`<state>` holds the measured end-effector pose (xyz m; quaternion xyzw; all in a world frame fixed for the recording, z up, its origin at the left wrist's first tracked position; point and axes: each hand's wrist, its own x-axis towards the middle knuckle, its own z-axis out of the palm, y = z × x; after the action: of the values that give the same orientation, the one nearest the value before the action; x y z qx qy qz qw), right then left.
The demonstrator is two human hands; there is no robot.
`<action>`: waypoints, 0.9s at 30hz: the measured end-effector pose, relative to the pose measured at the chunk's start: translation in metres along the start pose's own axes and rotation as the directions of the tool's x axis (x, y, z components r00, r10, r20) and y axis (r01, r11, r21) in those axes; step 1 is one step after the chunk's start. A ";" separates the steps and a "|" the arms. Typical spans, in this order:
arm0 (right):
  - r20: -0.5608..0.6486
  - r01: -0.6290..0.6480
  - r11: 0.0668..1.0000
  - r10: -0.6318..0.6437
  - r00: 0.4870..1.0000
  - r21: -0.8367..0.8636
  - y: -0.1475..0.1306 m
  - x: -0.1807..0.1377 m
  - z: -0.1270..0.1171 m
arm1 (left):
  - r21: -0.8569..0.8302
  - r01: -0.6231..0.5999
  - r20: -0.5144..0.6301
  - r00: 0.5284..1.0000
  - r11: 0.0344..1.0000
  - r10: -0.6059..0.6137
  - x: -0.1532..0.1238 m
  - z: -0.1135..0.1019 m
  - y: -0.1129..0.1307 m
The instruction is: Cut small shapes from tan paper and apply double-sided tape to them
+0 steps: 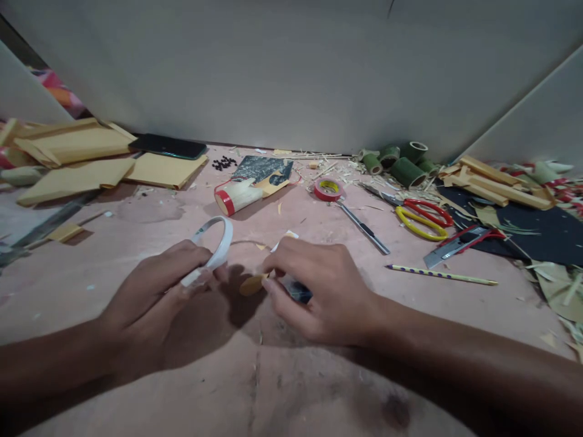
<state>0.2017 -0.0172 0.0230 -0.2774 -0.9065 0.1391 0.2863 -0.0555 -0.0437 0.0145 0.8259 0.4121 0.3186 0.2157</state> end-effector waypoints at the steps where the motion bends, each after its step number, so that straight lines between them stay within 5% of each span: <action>1: -0.048 -0.056 0.997 0.058 0.997 0.050 -0.004 0.000 -0.001 | 0.025 -0.030 0.016 0.999 0.999 0.030 0.000 0.001 -0.001; 9: 0.010 -0.002 0.999 0.002 1.000 0.047 -0.015 0.008 0.005 | 0.166 -0.216 0.102 0.974 0.962 0.202 0.001 0.011 -0.002; 12: 0.047 -0.107 0.983 0.101 0.994 0.152 -0.011 0.016 0.006 | 0.250 -0.198 0.084 0.980 0.948 0.183 0.000 0.010 -0.007; 18: 0.243 -0.565 0.734 0.510 0.825 0.376 0.001 0.025 0.004 | 0.423 -0.131 0.046 0.991 0.897 0.123 0.001 0.005 -0.017; 22: 0.359 -0.655 0.684 0.552 0.753 0.321 0.004 0.023 0.004 | 0.487 -0.114 0.139 0.989 0.866 0.052 0.001 0.008 -0.010; 27: 0.392 -0.648 0.733 0.545 0.741 0.206 0.004 0.027 0.005 | 0.477 -0.108 0.188 0.982 0.872 0.018 0.004 0.015 -0.005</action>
<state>0.1825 0.0014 0.0289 -0.4801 -0.7629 0.4149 0.1240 -0.0460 -0.0384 0.0023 0.8916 0.4307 0.1372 0.0271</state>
